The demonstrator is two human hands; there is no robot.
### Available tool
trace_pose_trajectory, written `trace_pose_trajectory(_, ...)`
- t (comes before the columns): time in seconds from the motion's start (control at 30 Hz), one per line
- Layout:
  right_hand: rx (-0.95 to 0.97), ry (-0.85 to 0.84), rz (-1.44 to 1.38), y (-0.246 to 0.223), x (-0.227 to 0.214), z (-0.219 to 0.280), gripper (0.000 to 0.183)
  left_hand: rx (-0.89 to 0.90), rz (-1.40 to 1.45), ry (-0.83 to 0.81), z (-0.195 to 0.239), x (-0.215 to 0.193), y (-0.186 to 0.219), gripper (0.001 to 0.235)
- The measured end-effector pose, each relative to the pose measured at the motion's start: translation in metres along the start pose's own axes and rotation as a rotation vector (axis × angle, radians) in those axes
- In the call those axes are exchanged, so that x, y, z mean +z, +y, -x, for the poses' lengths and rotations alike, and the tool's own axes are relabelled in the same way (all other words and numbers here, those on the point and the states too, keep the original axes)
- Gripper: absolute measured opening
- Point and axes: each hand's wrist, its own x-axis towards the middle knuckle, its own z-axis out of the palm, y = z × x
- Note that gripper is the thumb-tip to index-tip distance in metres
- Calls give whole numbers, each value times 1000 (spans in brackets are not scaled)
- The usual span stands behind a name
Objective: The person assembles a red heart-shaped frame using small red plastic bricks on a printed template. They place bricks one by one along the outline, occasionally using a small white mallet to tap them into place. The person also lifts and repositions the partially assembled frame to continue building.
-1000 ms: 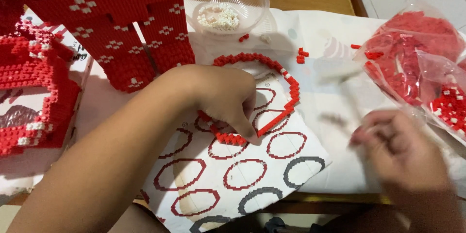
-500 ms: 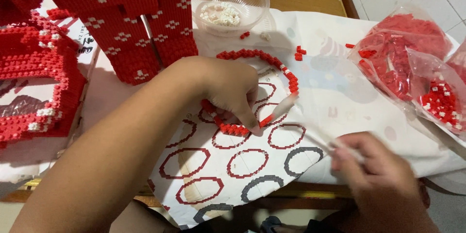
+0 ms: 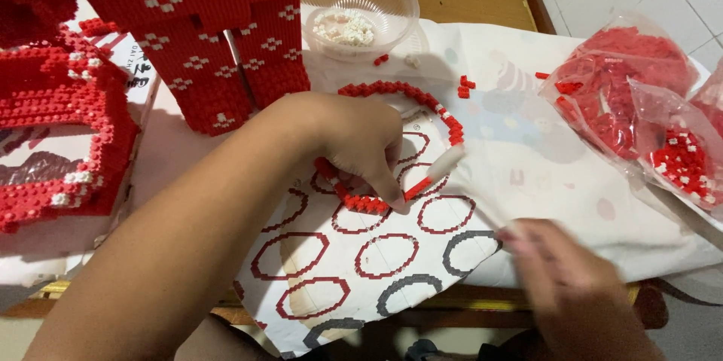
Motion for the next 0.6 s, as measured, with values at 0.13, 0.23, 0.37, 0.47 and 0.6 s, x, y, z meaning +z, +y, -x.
trace_pose_trajectory(0.13,250,497,-175,12,17,18,28,6,-26,2,-1,0,-1,44)
trace_pose_trajectory(0.23,342,-262,50,2,7,6,25,15,21,-12,-2,-1,-2,43)
trace_pose_trajectory(0.37,177,105,-55,6,3,6,23,15,-19,-10,-5,2,-3,43)
trace_pose_trajectory(0.47,384,-158,-8,-15,-20,-20,21,21,-22,-6,-3,-1,-2,43)
trace_pose_trajectory(0.6,76,49,-136,14,-40,-57,26,-6,-28,4,-3,-1,-3,46)
